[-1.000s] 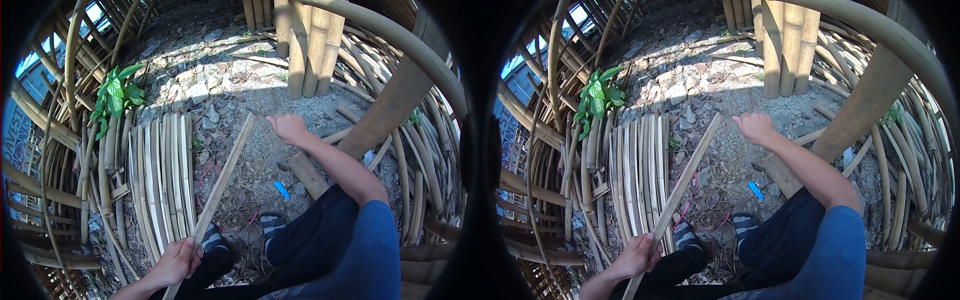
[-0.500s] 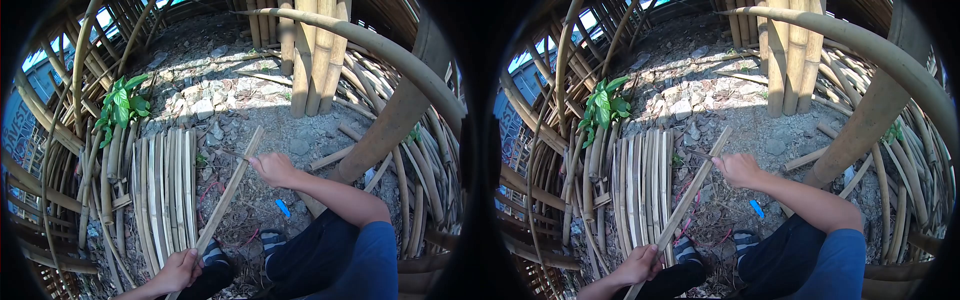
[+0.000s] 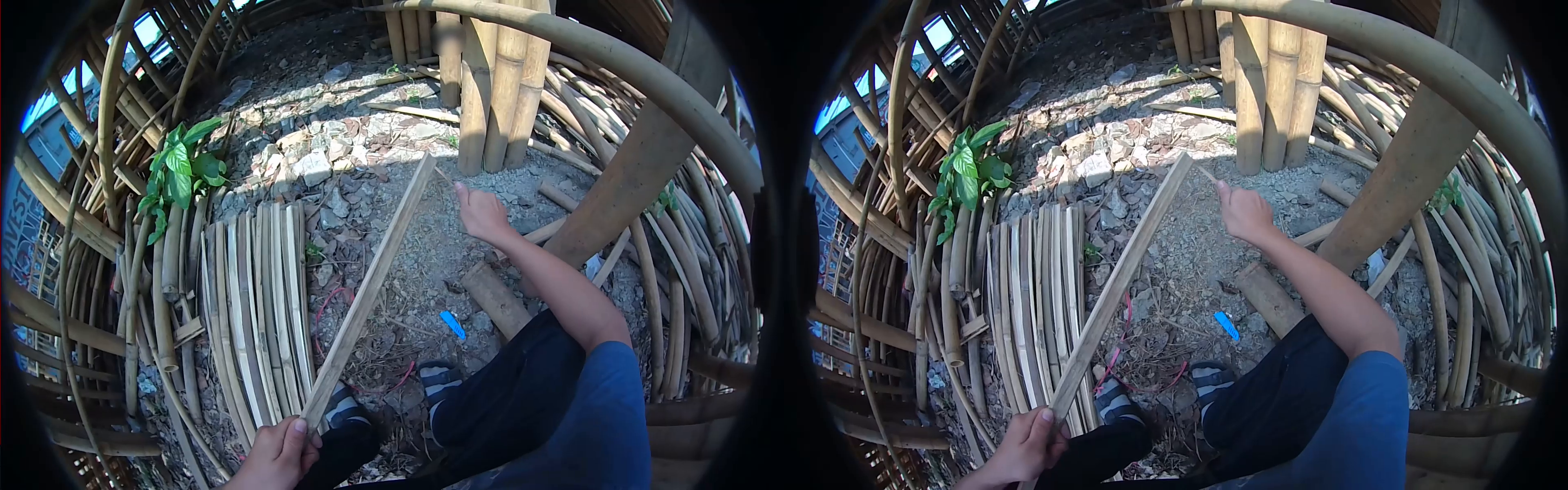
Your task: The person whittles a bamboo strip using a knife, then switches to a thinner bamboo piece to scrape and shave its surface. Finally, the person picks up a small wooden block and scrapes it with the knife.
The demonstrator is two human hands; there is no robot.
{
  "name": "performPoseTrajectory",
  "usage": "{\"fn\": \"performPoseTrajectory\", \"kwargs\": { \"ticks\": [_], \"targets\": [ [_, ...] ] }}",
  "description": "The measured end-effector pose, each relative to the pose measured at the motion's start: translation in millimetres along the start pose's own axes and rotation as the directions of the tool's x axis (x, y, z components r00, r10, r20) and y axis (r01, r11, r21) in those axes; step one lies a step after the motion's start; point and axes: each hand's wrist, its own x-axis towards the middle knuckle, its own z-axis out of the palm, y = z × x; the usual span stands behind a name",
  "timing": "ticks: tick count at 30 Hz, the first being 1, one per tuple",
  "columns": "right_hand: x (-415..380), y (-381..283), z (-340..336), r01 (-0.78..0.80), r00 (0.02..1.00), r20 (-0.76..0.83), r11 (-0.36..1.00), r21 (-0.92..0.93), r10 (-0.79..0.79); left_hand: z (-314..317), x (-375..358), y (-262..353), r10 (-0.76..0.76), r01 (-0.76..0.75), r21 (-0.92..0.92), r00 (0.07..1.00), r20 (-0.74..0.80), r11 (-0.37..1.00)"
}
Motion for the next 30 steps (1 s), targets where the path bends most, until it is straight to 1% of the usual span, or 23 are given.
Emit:
{"fn": "performPoseTrajectory", "kwargs": {
  "ticks": [1,2,4,5,7,8,9,10,11,12,13,14,15,16,17,19,20,22,24,26,30],
  "targets": [
    [-0.7,-6.3,-8.8,-0.051,0.997,-0.052,0.996,0.074,0.055,0.2,4.0,-1.0,-0.043,0.043,-0.029,0.999,-0.001,0.999],
    [-1.4,-8.5,-14.4,-0.053,0.997,-0.052,0.996,0.073,0.057,0.6,4.9,-1.3,-0.043,0.043,-0.028,0.999,0.001,0.999],
    [-3.6,-14.5,-28.1,-0.03,0.978,-0.194,0.97,0.242,0.078,-0.6,7.9,-0.3,-0.043,0.042,-0.067,0.999,-0.004,0.997],
    [-8.9,-18.0,-33.1,-0.031,0.977,-0.199,0.97,0.241,0.081,-0.7,10.0,-1.5,-0.038,0.038,-0.064,0.999,-0.002,0.997],
    [-33.0,-36.7,-39.3,0.205,0.962,-0.237,0.932,0.3,-0.136,-2.0,12.9,-6.8,-0.067,0.069,-0.117,0.998,0.02,0.991],
    [-43.9,-45.2,-37.5,0.286,0.946,-0.233,0.915,0.284,-0.223,-3.8,15.5,-7.5,-0.07,0.072,-0.121,0.997,0.016,0.99],
    [-56.0,-54.4,-34.0,0.367,0.923,-0.226,0.89,0.271,-0.312,-6.9,18.9,-6.6,-0.101,0.117,-0.253,0.992,0.076,0.96],
    [-69.8,-64.5,-31.8,0.432,0.9,-0.194,0.856,0.285,-0.39,-9.7,22.8,-6.3,-0.123,0.166,-0.38,0.983,0.136,0.91],
    [-85.0,-74.4,-28.9,0.495,0.869,-0.16,0.814,0.304,-0.469,-11.0,27.9,-8.2,-0.109,0.162,-0.451,0.984,0.142,0.878],
    [-100.5,-84.1,-23.3,0.556,0.831,-0.151,0.782,0.283,-0.536,-11.6,32.9,-11.0,-0.12,0.166,-0.465,0.985,0.126,0.87],
    [-115.4,-93.6,-18.2,0.615,0.787,-0.143,0.743,0.263,-0.6,-12.8,38.0,-14.0,-0.098,0.165,-0.557,0.984,0.148,0.814],
    [-130.6,-102.7,-16.6,0.626,0.777,-0.136,0.73,0.275,-0.615,-14.1,41.5,-15.6,-0.071,0.164,-0.641,0.983,0.168,0.75],
    [-145.5,-110.8,-16.6,0.638,0.762,-0.094,0.718,0.278,-0.64,-12.7,44.1,-13.1,-0.08,0.188,-0.692,0.979,0.185,0.697],
    [-155.5,-117.0,-15.2,0.648,0.747,-0.054,0.709,0.279,-0.662,-12.9,46.4,-12.6,-0.086,0.184,-0.7,0.981,0.174,0.69],
    [-161.3,-121.5,-12.1,0.653,0.741,-0.051,0.701,0.286,-0.669,-13.4,48.8,-12.4,-0.093,0.195,-0.708,0.979,0.181,0.679],
    [-170.7,-128.4,-6.5,0.744,0.656,-0.149,0.602,0.288,-0.74,-13.3,50.9,-10.0,-0.117,0.214,-0.703,0.976,0.185,0.678],
    [-174.7,-130.0,-2.1,0.747,0.652,-0.148,0.597,0.294,-0.744,-12.9,51.6,-9.7,-0.121,0.213,-0.707,0.976,0.179,0.675],
    [-180.7,-131.5,7.6,0.786,0.605,-0.163,0.553,0.277,-0.779,-11.4,53.2,-8.9,-0.141,0.269,-0.687,0.961,0.238,0.675],
    [-186.3,-132.3,11.5,0.789,0.602,-0.146,0.556,0.261,-0.785,-7.9,53.1,-6.4,-0.149,0.277,-0.683,0.959,0.24,0.676],
    [-188.9,-131.9,14.9,0.791,0.599,-0.126,0.56,0.244,-0.791,-5.7,51.4,-5.2,-0.127,0.254,-0.649,0.963,0.236,0.718],
    [-184.3,-127.2,19.5,0.813,0.578,-0.151,0.552,0.185,-0.802,-7.0,47.8,-0.8,-0.149,0.277,-0.637,0.957,0.248,0.72]
  ]
}}
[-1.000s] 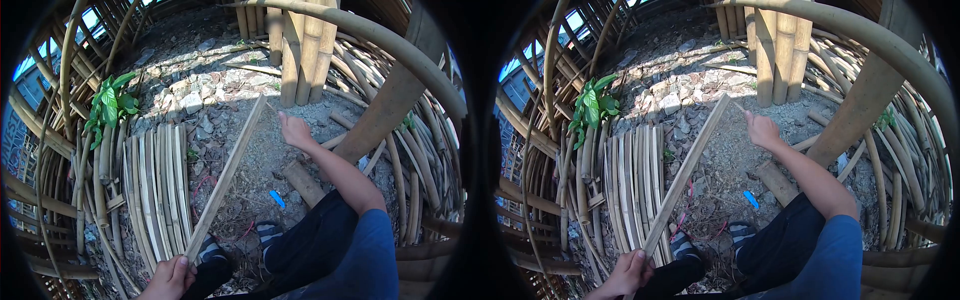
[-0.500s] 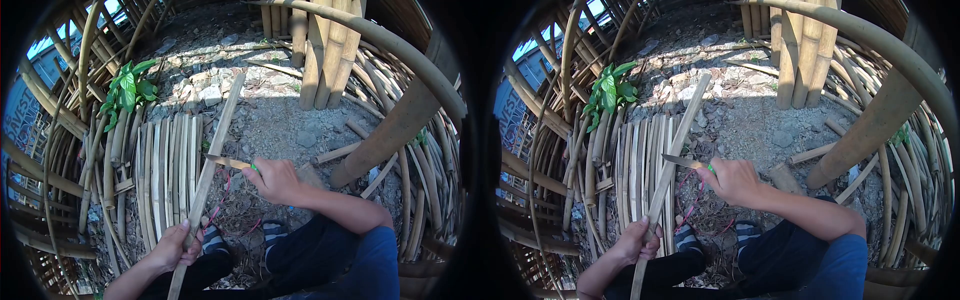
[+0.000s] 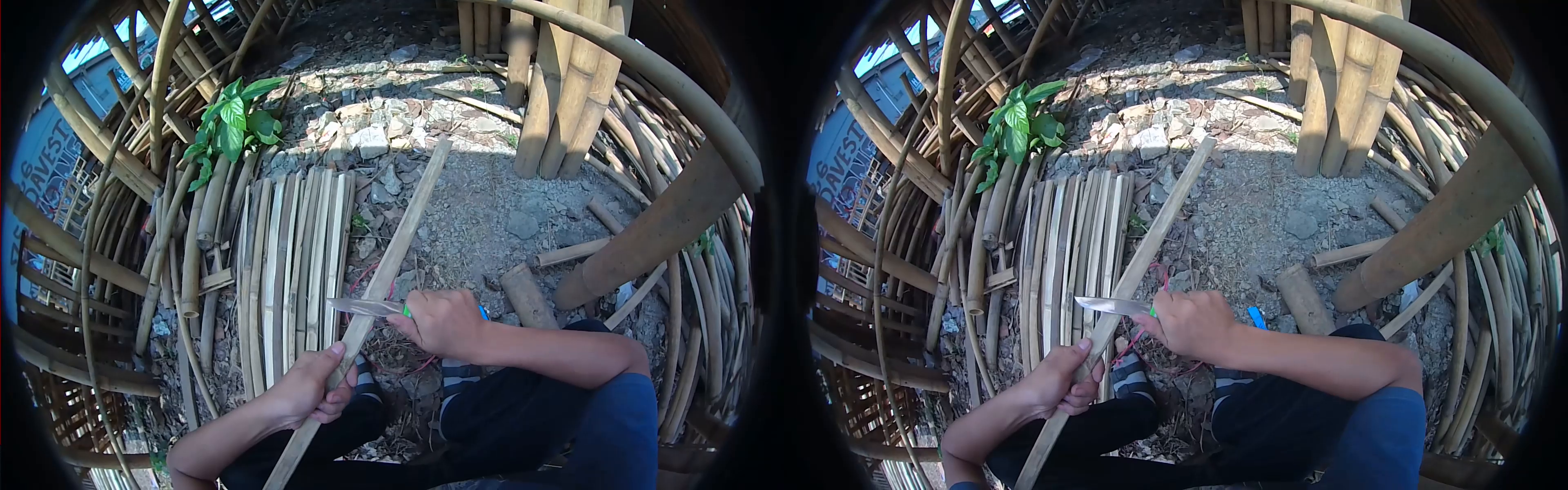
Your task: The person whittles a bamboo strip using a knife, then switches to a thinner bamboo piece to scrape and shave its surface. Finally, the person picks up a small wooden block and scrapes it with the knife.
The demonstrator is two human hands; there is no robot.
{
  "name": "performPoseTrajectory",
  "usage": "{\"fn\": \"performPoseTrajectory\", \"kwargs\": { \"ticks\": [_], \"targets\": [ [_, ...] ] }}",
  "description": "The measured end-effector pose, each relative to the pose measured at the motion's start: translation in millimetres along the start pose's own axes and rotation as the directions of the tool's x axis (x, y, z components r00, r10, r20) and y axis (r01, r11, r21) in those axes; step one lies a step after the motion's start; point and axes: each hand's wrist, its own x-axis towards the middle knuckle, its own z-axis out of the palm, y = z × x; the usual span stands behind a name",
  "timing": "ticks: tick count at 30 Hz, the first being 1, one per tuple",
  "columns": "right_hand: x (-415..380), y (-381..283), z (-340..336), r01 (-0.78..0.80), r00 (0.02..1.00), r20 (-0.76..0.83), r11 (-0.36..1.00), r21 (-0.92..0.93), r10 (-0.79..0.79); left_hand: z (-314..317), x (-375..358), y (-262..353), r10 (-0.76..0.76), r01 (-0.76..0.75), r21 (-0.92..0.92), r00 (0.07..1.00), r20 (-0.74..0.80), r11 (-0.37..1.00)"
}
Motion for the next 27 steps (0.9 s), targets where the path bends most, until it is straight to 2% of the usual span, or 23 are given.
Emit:
{"fn": "performPoseTrajectory", "kwargs": {
  "ticks": [6,8,10,14,17,19,22,23,27],
  "targets": [
    [9.2,26.7,-0.5,-0.066,0.995,0.068,0.996,-0.063,0.07,1.7,-5.4,4.0,-0.015,0.016,0.053,1.0,-0.022,0.998],
    [12.4,34.1,-0.9,-0.083,0.993,0.082,0.994,-0.064,0.089,2.1,-4.3,3.6,0.007,-0.001,0.08,0.997,-0.073,0.997],
    [21.1,59.0,-2.7,-0.315,0.932,0.139,0.938,-0.148,0.335,-1.6,-8.4,2.1,-0.022,0.026,0.062,0.998,-0.062,0.998],
    [19.1,78.7,-6.1,-0.359,0.922,0.086,0.917,-0.171,0.377,-4.2,-10.5,-4.2,-0.065,0.067,0.043,0.997,-0.036,0.997],
    [12.5,45.1,-5.6,-0.302,0.949,0.073,0.951,-0.068,0.307,-3.8,-8.5,-1.0,-0.012,0.015,0.04,0.998,-0.063,0.999],
    [4.0,13.2,-8.1,-0.094,0.993,0.086,0.991,0.098,0.086,-2.0,-9.6,1.1,-0.005,0.007,0.036,0.998,-0.059,0.999],
    [-1.0,-3.0,-6.0,0.003,0.998,0.067,0.994,0.108,-0.011,-3.0,-9.7,0.0,-0.009,0.01,0.029,0.999,-0.041,1.0],
    [0.0,1.4,-2.2,0.045,0.999,0.016,0.998,0.049,-0.046,-3.2,-9.5,-0.5,-0.014,0.015,0.027,1.0,-0.025,1.0],
    [6.8,22.6,-2.2,0.094,0.995,-0.027,0.995,0.013,-0.094,2.1,-14.9,-0.2,-0.02,0.021,0.017,0.999,-0.025,1.0]
  ]
}}
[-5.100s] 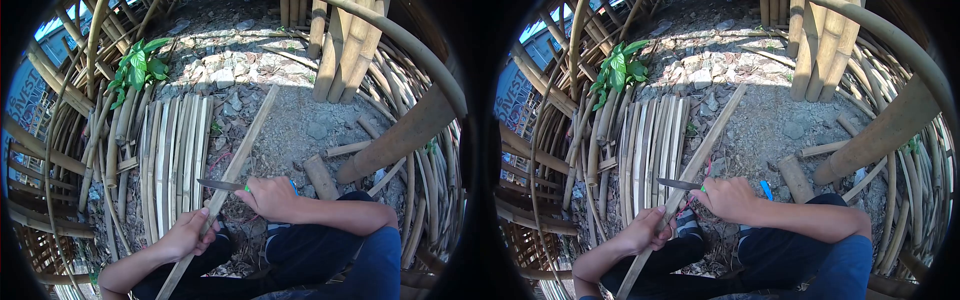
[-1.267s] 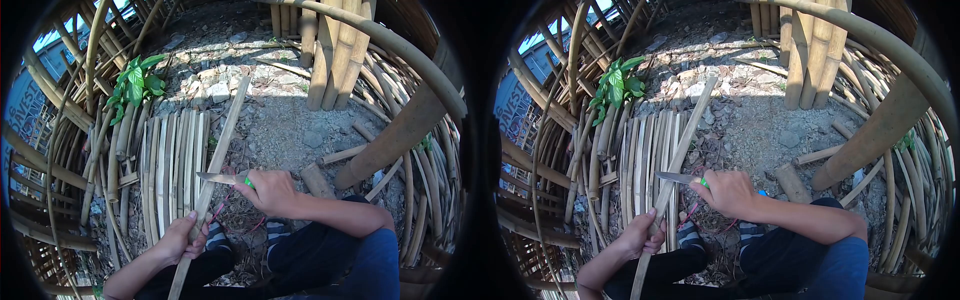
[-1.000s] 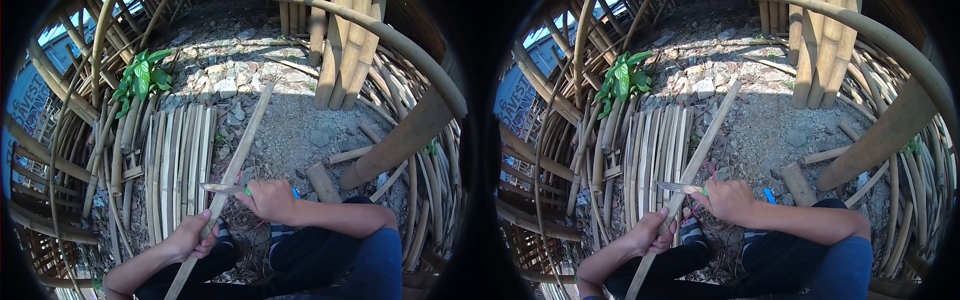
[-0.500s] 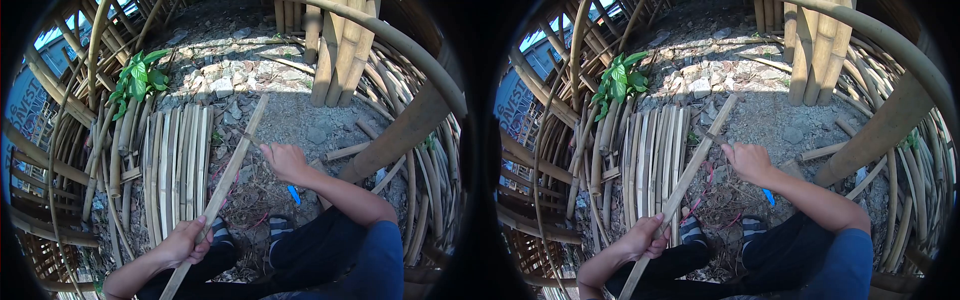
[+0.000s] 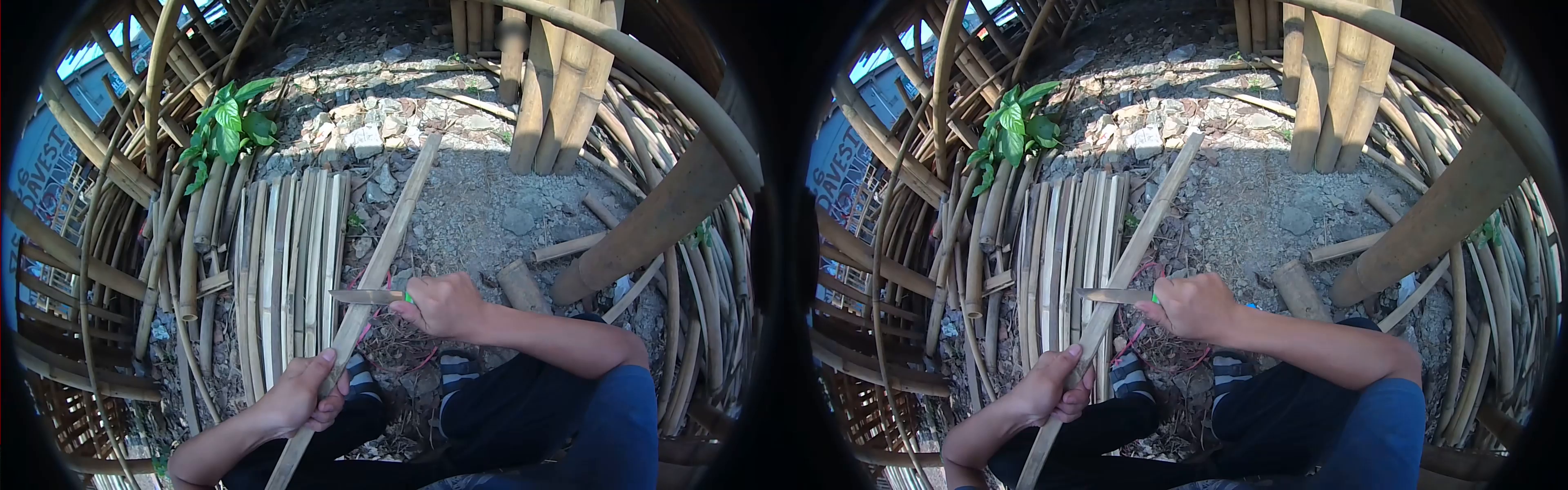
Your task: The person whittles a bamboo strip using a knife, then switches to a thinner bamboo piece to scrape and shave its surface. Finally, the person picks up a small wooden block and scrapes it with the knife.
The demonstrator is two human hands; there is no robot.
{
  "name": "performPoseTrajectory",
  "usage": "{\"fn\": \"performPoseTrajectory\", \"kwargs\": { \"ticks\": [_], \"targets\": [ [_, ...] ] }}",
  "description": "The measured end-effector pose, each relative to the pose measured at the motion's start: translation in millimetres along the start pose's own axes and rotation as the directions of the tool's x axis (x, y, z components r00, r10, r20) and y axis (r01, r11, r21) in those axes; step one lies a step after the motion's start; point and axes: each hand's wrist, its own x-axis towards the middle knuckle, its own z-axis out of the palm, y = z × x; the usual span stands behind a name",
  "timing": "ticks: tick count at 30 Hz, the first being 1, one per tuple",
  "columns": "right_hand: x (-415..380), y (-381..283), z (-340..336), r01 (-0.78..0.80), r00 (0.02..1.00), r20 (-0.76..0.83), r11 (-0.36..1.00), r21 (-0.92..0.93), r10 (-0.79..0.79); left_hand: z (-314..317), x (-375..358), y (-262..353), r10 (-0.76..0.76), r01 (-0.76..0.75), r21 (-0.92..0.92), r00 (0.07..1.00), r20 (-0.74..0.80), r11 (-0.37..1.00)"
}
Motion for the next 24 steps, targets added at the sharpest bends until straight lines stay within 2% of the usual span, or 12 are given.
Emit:
{"fn": "performPoseTrajectory", "kwargs": {
  "ticks": [3,5,6,8,11,12,15,17,19,21,23,24],
  "targets": [
    [0.9,8.3,0.4,0.024,0.999,-0.021,1.0,-0.011,-0.024,0.7,-1.5,-1.5,0.043,-0.041,0.073,0.999,-0.02,0.997],
    [2.8,22.2,1.9,-0.115,0.991,-0.072,0.992,-0.049,0.112,1.3,-4.3,-1.0,0.061,-0.057,0.074,0.997,-0.049,0.996],
    [4.6,31.2,-1.1,-0.119,0.991,-0.075,0.992,-0.051,0.115,-1.1,-5.3,-1.1,0.061,-0.057,0.079,0.997,-0.046,0.995],
    [8.1,47.9,-8.8,-0.277,0.961,-0.023,0.95,-0.144,0.276,-5.6,-6.5,-3.1,0.031,-0.028,0.113,0.999,-0.02,0.993],
    [8.3,49.1,-5.3,-0.321,0.947,-0.033,0.941,-0.11,0.319,-3.4,-3.4,-1.0,0.012,-0.009,0.06,0.999,-0.037,0.998],
    [9.0,43.6,-6.3,-0.32,0.947,-0.038,0.94,-0.113,0.318,-3.2,-3.4,-0.7,0.016,-0.014,0.063,0.999,-0.034,0.998],
    [4.8,12.2,-9.7,-0.205,0.979,-0.008,0.978,-0.035,0.205,-0.7,-2.2,-2.6,0.056,-0.053,0.082,0.998,-0.026,0.995],
    [2.6,-3.3,-7.3,-0.094,0.994,-0.045,0.994,0.051,0.096,0.7,-2.8,-2.6,0.062,-0.061,0.087,0.998,-0.02,0.994],
    [6.4,10.5,-11.3,-0.08,0.996,-0.049,0.997,0.006,0.08,1.7,-7.8,-1.7,0.041,-0.039,0.092,0.999,-0.024,0.995],
    [11.1,42.1,-12.3,-0.186,0.981,-0.082,0.978,-0.098,0.179,2.9,-14.1,-2.1,0.025,-0.022,0.094,0.999,-0.027,0.995],
    [16.1,78.9,-18.9,-0.398,0.917,-0.091,0.907,-0.134,0.389,4.3,-20.2,-4.7,0.015,-0.012,0.164,1.0,-0.02,0.986],
    [14.9,91.7,-23.1,-0.404,0.914,-0.094,0.905,-0.133,0.394,4.9,-24.0,-5.4,0.011,-0.008,0.169,1.0,-0.02,0.986]
  ]
}}
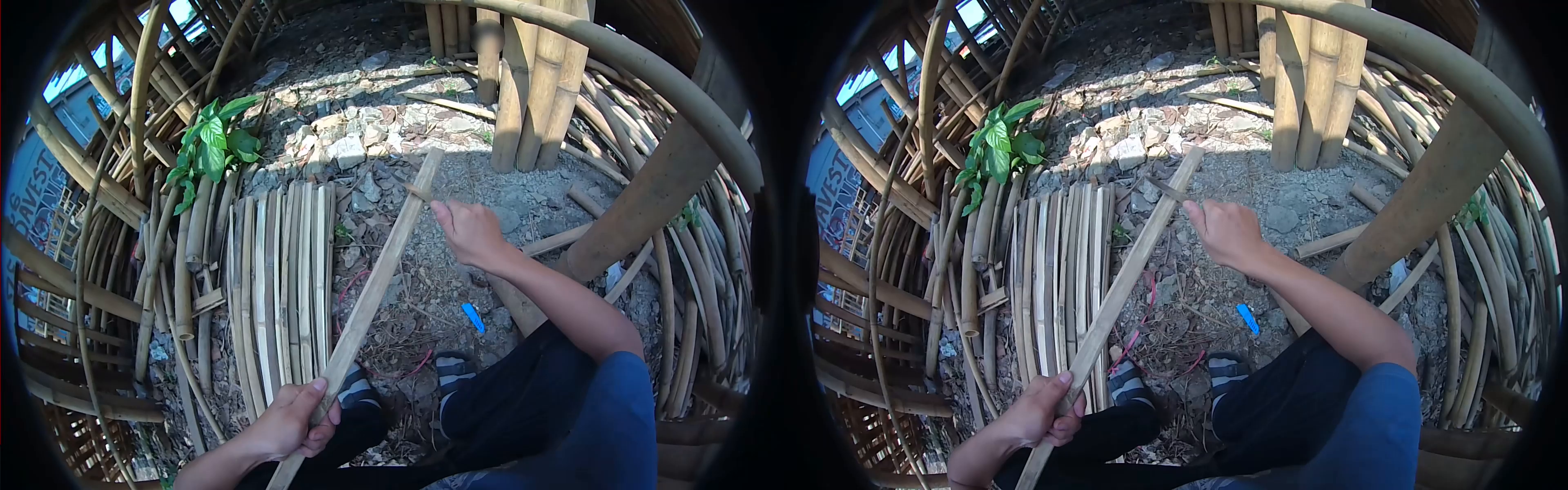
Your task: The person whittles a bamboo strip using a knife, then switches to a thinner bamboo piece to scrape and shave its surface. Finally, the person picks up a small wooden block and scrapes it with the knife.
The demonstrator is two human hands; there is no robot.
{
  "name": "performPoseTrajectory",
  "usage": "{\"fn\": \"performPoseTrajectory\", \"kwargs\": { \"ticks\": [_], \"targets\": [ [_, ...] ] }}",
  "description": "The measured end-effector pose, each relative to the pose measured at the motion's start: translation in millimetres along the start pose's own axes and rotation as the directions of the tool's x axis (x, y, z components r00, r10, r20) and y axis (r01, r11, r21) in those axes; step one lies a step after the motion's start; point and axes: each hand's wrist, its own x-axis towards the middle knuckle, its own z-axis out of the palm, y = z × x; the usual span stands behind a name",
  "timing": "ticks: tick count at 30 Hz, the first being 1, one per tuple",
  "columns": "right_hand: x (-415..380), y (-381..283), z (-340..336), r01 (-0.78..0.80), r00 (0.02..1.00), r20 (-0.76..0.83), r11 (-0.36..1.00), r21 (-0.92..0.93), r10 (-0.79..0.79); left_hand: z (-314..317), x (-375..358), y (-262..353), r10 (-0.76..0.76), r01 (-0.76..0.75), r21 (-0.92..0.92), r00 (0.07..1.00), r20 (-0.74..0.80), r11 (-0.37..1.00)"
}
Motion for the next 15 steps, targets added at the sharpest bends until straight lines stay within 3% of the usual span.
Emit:
{"fn": "performPoseTrajectory", "kwargs": {
  "ticks": [3,6,8,9,11,15],
  "targets": [
    [7.4,18.2,-13.2,-0.025,1.0,0.014,0.999,-0.044,0.026,4.0,3.4,2.6,-0.019,0.019,0.04,1.0,0.001,0.999],
    [-18.2,-21.8,-12.0,-0.054,0.996,0.078,0.998,0.041,0.051,-2.6,12.1,4.4,-0.017,0.017,0.03,1.0,-0.018,0.999],
    [-38.0,-50.6,-14.2,0.083,0.984,0.142,0.983,0.165,-0.107,-4.9,16.0,3.8,0.018,-0.019,-0.031,1.0,-0.023,0.999],
    [-39.6,-54.6,-12.4,0.079,0.984,0.143,0.983,0.167,-0.103,-5.2,15.9,3.2,0.014,-0.014,-0.028,1.0,-0.023,0.999],
    [-42.9,-58.6,-10.6,0.204,0.975,0.058,0.968,0.146,-0.215,-5.7,15.0,2.8,0.037,-0.037,-0.069,0.999,0.001,0.997],
    [-29.1,-36.9,-4.0,0.313,0.95,-0.038,0.947,0.069,-0.311,-4.8,9.5,2.5,0.018,-0.012,-0.133,0.999,0.047,0.991]
  ]
}}
